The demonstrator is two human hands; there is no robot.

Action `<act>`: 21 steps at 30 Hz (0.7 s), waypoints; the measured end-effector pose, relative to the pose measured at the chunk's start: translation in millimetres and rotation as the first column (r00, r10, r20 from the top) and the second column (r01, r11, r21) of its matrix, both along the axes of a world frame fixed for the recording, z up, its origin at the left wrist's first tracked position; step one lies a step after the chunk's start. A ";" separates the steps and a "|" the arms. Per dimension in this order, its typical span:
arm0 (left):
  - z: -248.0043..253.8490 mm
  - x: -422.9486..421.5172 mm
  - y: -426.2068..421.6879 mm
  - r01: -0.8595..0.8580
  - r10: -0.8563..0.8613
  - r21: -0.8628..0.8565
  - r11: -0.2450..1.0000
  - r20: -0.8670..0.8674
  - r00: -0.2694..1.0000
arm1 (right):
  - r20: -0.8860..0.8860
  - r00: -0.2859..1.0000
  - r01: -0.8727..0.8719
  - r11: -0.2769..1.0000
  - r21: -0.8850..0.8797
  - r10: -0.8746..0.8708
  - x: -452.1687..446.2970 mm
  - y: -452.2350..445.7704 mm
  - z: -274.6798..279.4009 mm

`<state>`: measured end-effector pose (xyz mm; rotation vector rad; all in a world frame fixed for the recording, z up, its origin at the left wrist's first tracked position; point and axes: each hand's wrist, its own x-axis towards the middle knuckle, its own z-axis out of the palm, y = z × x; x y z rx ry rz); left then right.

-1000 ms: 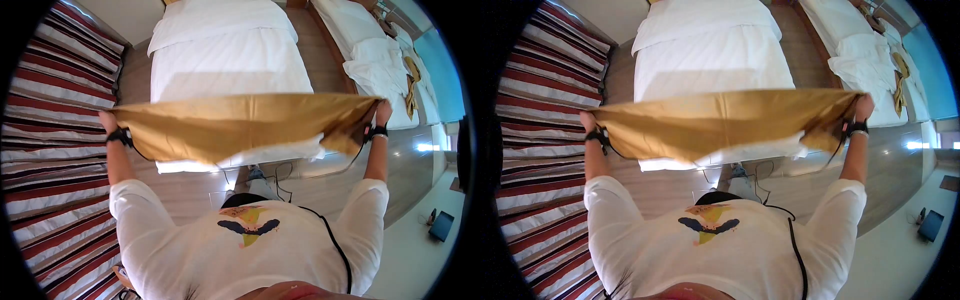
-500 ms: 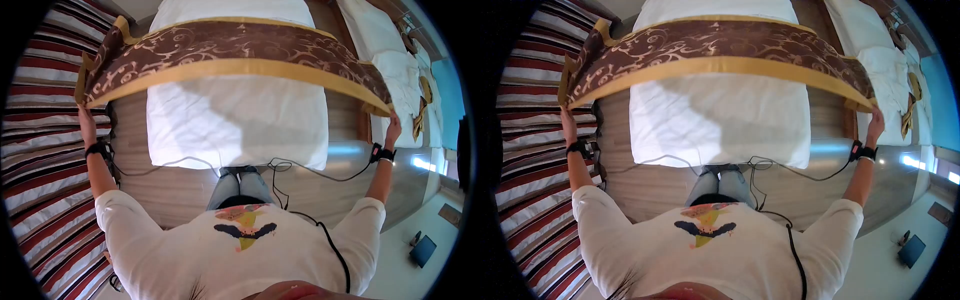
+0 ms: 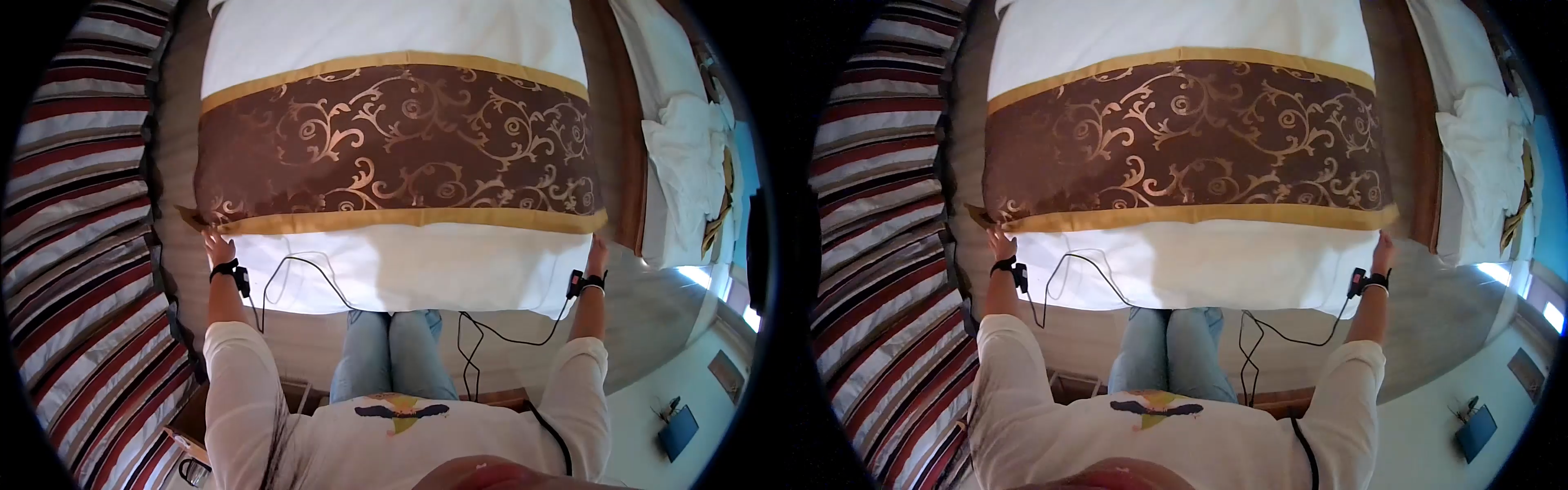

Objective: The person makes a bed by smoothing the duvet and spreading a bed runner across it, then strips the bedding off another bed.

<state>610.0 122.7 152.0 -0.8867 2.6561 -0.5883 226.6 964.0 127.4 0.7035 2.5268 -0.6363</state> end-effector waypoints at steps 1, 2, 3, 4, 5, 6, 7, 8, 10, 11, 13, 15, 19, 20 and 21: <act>-11.7 -6.2 2.7 -0.374 0.380 0.110 0.921 -0.041 0.924 | -0.037 0.978 0.175 0.910 -0.375 -0.203 17.5 15.0 -37.1; -22.7 -13.1 5.5 -0.681 0.705 0.228 0.696 -0.036 0.708 | 0.003 0.918 0.287 0.658 -0.696 -0.397 35.2 33.2 -77.0; -23.9 -12.7 10.8 -0.641 0.865 0.580 0.502 -0.340 0.370 | 0.013 0.848 0.451 0.709 -0.542 -0.530 34.5 2.6 -68.5; -26.0 -14.8 18.1 -0.642 0.865 0.580 0.502 -0.339 0.369 | 0.013 0.848 0.451 0.709 -0.542 -0.530 34.6 -11.5 -61.2; -20.3 -27.4 35.2 -0.442 0.941 0.847 0.294 -0.339 -0.024 | 0.010 0.767 0.514 0.603 -0.610 -0.642 33.8 -20.4 -56.3; -15.7 -35.7 44.2 -0.107 0.905 0.984 0.143 -0.174 -0.387 | 0.020 0.670 0.557 0.486 -0.674 -0.742 30.1 -25.6 -51.5; -12.8 -38.0 45.3 0.012 0.925 0.996 0.085 -0.075 -0.372 | 0.101 0.635 0.540 0.346 -0.767 -0.766 21.2 -28.9 -44.5; -21.9 -29.0 38.7 0.012 0.925 0.996 0.085 -0.074 -0.373 | 0.101 0.635 0.540 0.347 -0.767 -0.766 17.4 -29.1 -45.3; -45.3 -1.6 23.4 0.406 0.956 0.910 -0.082 0.187 -0.226 | -0.104 0.915 0.159 0.586 -0.794 -0.389 15.5 -24.4 -54.7; -27.1 -17.2 42.2 0.258 0.997 0.965 -0.046 0.029 0.068 | 0.155 0.800 0.470 0.444 -0.763 -0.580 9.2 -34.6 -43.3; -23.4 -13.6 49.3 0.155 0.994 0.986 0.055 -0.069 0.085 | 0.144 0.793 0.506 0.508 -0.698 -0.592 16.1 -32.1 -46.1; -37.6 -3.7 42.8 0.132 0.992 0.988 0.083 -0.095 0.082 | 0.187 0.742 0.565 0.450 -0.692 -0.644 25.9 -26.2 -53.3; -28.5 -15.1 53.5 0.159 0.999 0.987 0.035 -0.031 -0.032 | 0.202 0.775 0.469 0.331 -0.819 -0.599 37.2 -31.3 -32.6; -14.5 -24.5 64.4 0.140 0.994 0.990 -0.017 0.032 -0.105 | 0.220 0.755 0.499 0.323 -0.804 -0.617 40.3 -44.5 -11.4; 3.9 -38.9 73.6 -0.034 0.983 0.996 -0.085 0.078 -0.165 | 0.239 0.734 0.529 0.314 -0.789 -0.636 43.9 -51.8 10.5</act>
